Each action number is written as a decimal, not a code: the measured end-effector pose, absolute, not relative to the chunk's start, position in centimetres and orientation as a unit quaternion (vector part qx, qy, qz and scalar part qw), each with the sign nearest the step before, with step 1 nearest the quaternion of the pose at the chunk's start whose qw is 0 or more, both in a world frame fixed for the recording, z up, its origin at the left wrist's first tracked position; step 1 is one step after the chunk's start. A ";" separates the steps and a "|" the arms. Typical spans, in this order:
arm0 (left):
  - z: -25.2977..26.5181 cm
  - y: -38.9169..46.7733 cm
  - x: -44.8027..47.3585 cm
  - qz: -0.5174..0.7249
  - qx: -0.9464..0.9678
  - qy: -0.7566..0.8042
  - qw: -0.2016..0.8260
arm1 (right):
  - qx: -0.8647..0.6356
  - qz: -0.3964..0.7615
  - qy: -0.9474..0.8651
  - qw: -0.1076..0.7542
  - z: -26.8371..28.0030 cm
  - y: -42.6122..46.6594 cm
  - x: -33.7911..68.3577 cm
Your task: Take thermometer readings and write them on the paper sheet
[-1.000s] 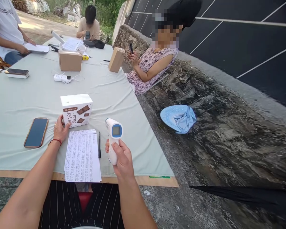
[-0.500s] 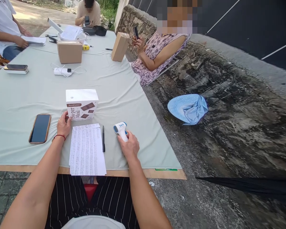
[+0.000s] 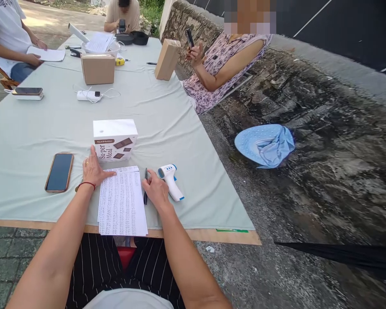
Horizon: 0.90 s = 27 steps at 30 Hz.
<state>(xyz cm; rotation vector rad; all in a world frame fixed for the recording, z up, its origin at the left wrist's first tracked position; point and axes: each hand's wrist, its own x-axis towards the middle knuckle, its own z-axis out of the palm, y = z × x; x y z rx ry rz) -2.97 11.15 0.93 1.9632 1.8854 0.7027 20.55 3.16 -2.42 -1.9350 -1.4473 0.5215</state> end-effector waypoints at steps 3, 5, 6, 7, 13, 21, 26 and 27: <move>0.5 11.1 -3.0 0.254 0.687 0.662 0.157 | -0.682 0.280 -0.488 0.468 -3.1 2.8 21.2; 0.3 11.2 -3.0 0.260 0.690 0.660 0.147 | -0.623 0.337 -0.441 0.552 -3.5 2.5 21.5; 0.2 11.2 -3.0 0.260 0.692 0.659 0.141 | -0.594 0.359 -0.424 0.582 -3.6 2.4 21.6; 0.1 11.2 -3.0 0.257 0.694 0.658 0.137 | -0.567 0.377 -0.413 0.605 -3.6 2.3 21.5; 0.4 11.2 -2.9 0.229 0.682 0.683 0.123 | -0.531 0.396 -0.416 0.623 -2.8 1.8 20.4; 0.3 11.3 -2.9 0.246 0.674 0.680 0.148 | -0.589 0.414 -0.417 0.554 -1.7 2.9 19.0; 0.2 11.1 -2.6 0.254 0.673 0.679 0.148 | -0.627 0.365 -0.416 0.548 -2.3 2.7 18.3; 0.2 11.1 -2.6 0.255 0.673 0.678 0.148 | -0.630 0.359 -0.420 0.546 -2.4 2.6 18.2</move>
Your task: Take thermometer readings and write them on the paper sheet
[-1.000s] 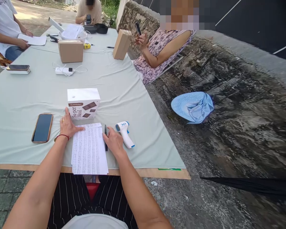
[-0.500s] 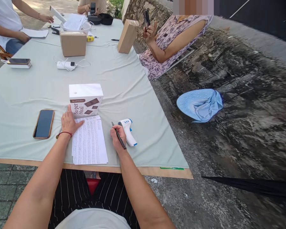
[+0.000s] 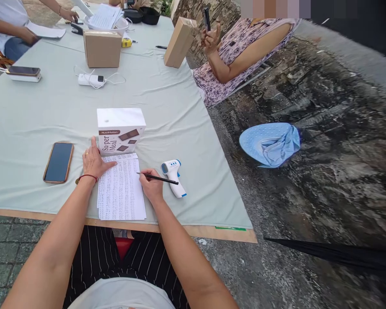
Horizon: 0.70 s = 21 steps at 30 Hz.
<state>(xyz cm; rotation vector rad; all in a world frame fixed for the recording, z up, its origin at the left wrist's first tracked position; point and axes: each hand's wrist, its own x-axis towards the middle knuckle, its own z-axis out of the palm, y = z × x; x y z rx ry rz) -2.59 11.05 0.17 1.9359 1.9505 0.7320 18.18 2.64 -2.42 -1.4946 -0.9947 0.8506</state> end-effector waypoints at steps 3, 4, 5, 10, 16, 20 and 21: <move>0.0 10.9 -2.5 0.261 0.679 0.670 0.151 | -0.637 0.347 -0.438 0.532 -2.5 2.4 18.2; 0.0 10.9 -2.5 0.265 0.681 0.665 0.152 | -0.639 0.345 -0.442 0.527 -2.5 2.4 18.2; -0.1 10.9 -2.5 0.269 0.683 0.662 0.153 | -0.640 0.344 -0.446 0.523 -2.5 2.4 18.3; -0.1 10.8 -2.3 0.268 0.682 0.662 0.160 | -0.642 0.357 -0.448 0.510 -2.4 2.4 18.4; -0.2 10.7 -2.2 0.266 0.684 0.660 0.160 | -0.647 0.350 -0.459 0.498 -2.4 2.3 18.5; -0.2 10.7 -2.2 0.272 0.682 0.660 0.159 | -0.647 0.344 -0.460 0.501 -2.5 2.3 18.5; -0.1 10.7 -2.2 0.274 0.682 0.660 0.159 | -0.647 0.344 -0.461 0.501 -2.6 2.3 18.5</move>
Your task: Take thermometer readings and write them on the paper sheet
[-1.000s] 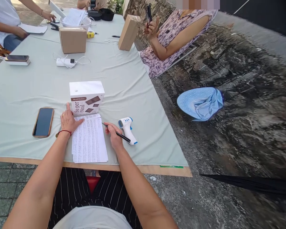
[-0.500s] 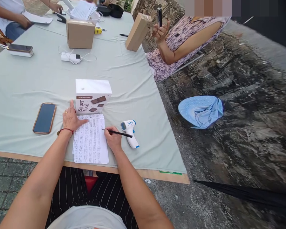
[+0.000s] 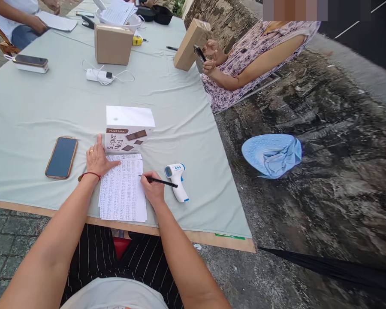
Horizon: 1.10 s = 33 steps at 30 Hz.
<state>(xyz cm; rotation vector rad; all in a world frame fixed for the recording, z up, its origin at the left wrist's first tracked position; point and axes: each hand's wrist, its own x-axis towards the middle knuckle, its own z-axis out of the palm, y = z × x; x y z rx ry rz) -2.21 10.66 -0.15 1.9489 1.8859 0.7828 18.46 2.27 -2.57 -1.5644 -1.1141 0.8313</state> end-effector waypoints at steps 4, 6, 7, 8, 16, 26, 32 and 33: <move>0.0 10.7 -2.2 0.272 0.678 0.663 0.160 | -0.646 0.345 -0.464 0.498 -2.6 2.3 18.4; 0.0 10.7 -2.3 0.268 0.677 0.666 0.162 | -0.645 0.344 -0.463 0.501 -2.5 2.3 18.4; 0.0 10.7 -2.3 0.267 0.677 0.666 0.163 | -0.645 0.343 -0.462 0.503 -2.4 2.3 18.4; -0.1 10.7 -2.3 0.267 0.678 0.665 0.163 | -0.645 0.343 -0.460 0.504 -2.4 2.2 18.4; -0.3 10.8 -2.4 0.269 0.679 0.664 0.159 | -0.647 0.344 -0.456 0.504 -2.1 2.2 18.3; 0.6 10.5 -2.1 0.246 0.680 0.674 0.154 | -0.645 0.349 -0.459 0.502 -2.6 2.3 18.4; 0.9 10.4 -2.1 0.240 0.680 0.675 0.157 | -0.650 0.355 -0.446 0.503 -2.9 2.3 18.4; 0.9 10.4 -2.1 0.240 0.680 0.675 0.158 | -0.650 0.354 -0.446 0.504 -2.9 2.3 18.4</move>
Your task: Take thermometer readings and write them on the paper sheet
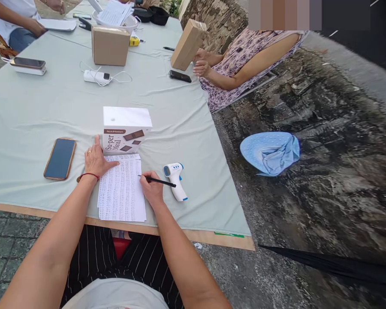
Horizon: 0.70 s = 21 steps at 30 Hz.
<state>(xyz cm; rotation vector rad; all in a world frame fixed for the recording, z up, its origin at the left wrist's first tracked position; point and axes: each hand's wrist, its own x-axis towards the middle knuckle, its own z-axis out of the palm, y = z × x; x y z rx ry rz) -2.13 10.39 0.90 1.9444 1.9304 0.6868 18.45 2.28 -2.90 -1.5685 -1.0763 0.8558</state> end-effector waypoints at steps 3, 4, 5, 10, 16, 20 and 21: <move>0.9 10.4 -2.1 0.238 0.677 0.677 0.162 | -0.649 0.347 -0.446 0.509 -2.9 2.3 18.5; 1.0 10.4 -2.1 0.239 0.677 0.677 0.163 | -0.648 0.345 -0.449 0.509 -3.0 2.3 18.5; 1.0 10.4 -2.1 0.241 0.676 0.677 0.164 | -0.647 0.343 -0.452 0.509 -3.0 2.3 18.5; 1.2 10.3 -2.0 0.238 0.674 0.680 0.165 | -0.650 0.334 -0.455 0.510 -2.9 2.3 18.5; 1.4 10.3 -2.0 0.226 0.675 0.683 0.165 | -0.650 0.340 -0.451 0.509 -2.6 2.3 18.5; 1.2 10.3 -2.0 0.229 0.676 0.682 0.158 | -0.649 0.331 -0.443 0.522 -2.6 2.2 18.5; 1.2 10.3 -2.0 0.231 0.677 0.681 0.157 | -0.649 0.329 -0.442 0.524 -2.6 2.2 18.5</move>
